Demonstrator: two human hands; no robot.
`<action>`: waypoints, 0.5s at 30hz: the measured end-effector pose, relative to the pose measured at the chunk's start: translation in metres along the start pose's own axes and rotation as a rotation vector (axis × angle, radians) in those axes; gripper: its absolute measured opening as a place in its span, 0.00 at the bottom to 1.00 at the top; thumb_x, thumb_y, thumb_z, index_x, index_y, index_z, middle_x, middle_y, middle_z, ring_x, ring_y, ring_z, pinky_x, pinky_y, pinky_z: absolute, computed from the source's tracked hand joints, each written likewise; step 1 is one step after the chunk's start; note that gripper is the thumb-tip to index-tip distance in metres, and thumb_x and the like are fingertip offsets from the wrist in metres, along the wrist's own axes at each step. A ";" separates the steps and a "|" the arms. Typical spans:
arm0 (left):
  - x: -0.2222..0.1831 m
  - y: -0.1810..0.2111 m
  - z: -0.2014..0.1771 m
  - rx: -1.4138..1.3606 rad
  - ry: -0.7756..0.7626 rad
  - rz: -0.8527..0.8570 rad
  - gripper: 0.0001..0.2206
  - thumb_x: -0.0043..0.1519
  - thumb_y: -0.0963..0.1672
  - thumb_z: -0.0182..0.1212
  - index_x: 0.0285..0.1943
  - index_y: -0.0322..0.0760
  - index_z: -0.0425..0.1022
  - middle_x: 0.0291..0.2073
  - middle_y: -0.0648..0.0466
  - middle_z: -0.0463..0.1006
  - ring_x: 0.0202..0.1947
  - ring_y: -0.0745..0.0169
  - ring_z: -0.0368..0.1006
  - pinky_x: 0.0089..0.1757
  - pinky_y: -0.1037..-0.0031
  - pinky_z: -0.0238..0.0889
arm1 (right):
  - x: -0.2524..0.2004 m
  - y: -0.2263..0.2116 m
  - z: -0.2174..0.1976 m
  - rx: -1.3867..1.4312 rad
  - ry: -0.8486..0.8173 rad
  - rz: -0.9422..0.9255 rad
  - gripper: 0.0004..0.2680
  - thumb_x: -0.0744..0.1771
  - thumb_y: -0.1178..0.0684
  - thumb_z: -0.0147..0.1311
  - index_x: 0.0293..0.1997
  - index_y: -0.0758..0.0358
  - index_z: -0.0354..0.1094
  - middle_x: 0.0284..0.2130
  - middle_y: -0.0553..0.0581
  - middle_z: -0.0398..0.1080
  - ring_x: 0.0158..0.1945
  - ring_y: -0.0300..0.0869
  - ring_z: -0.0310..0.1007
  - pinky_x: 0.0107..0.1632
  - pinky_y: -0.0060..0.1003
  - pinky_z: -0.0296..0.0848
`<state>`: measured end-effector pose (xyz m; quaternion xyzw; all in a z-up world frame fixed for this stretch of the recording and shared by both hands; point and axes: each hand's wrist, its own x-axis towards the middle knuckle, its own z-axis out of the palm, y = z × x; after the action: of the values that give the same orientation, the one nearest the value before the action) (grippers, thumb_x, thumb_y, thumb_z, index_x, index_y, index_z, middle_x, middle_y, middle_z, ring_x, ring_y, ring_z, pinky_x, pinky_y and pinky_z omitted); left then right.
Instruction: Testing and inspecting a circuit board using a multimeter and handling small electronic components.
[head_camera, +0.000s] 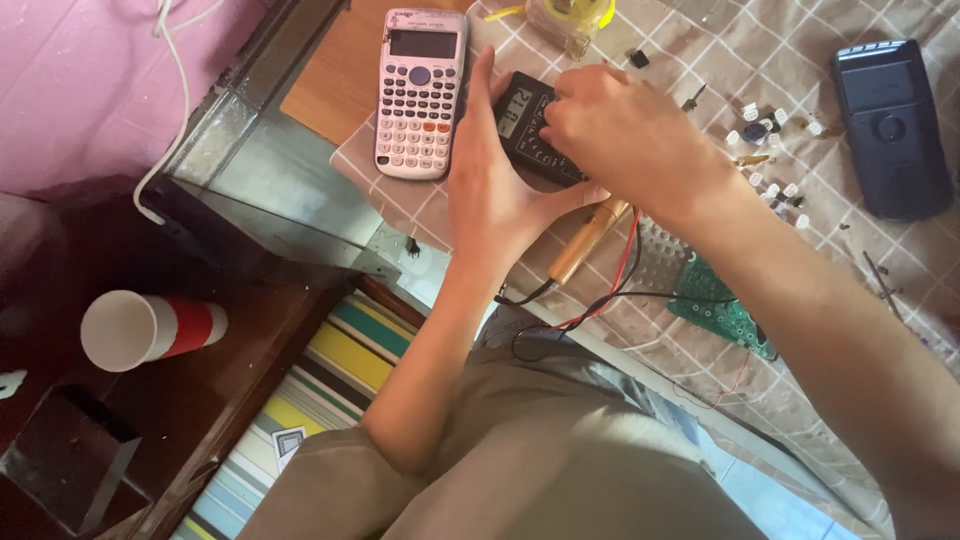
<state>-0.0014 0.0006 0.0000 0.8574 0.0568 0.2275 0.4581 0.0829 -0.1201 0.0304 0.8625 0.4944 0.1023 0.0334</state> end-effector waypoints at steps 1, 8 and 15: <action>-0.001 -0.001 -0.001 -0.007 0.005 0.024 0.54 0.36 0.52 0.78 0.66 0.47 0.38 0.58 0.50 0.65 0.59 0.57 0.63 0.54 0.70 0.59 | 0.000 0.002 0.000 -0.018 0.028 -0.042 0.08 0.63 0.52 0.54 0.24 0.62 0.66 0.23 0.54 0.63 0.27 0.48 0.70 0.29 0.40 0.72; -0.001 -0.007 0.001 0.010 -0.004 0.100 0.51 0.38 0.56 0.74 0.66 0.41 0.44 0.66 0.54 0.51 0.66 0.53 0.54 0.62 0.66 0.51 | -0.027 0.020 -0.062 0.603 0.083 0.006 0.10 0.64 0.58 0.53 0.49 0.66 0.66 0.34 0.59 0.70 0.32 0.47 0.67 0.37 0.37 0.60; -0.001 -0.005 -0.001 0.006 -0.015 0.127 0.49 0.40 0.54 0.76 0.65 0.39 0.46 0.64 0.51 0.54 0.65 0.54 0.55 0.62 0.66 0.50 | -0.199 0.030 -0.037 0.528 0.021 0.216 0.12 0.60 0.69 0.45 0.44 0.63 0.65 0.42 0.63 0.66 0.40 0.49 0.66 0.42 0.39 0.64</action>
<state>-0.0019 0.0043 -0.0040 0.8624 -0.0006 0.2495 0.4405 0.0032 -0.3084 0.0424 0.8878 0.4097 -0.0182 -0.2088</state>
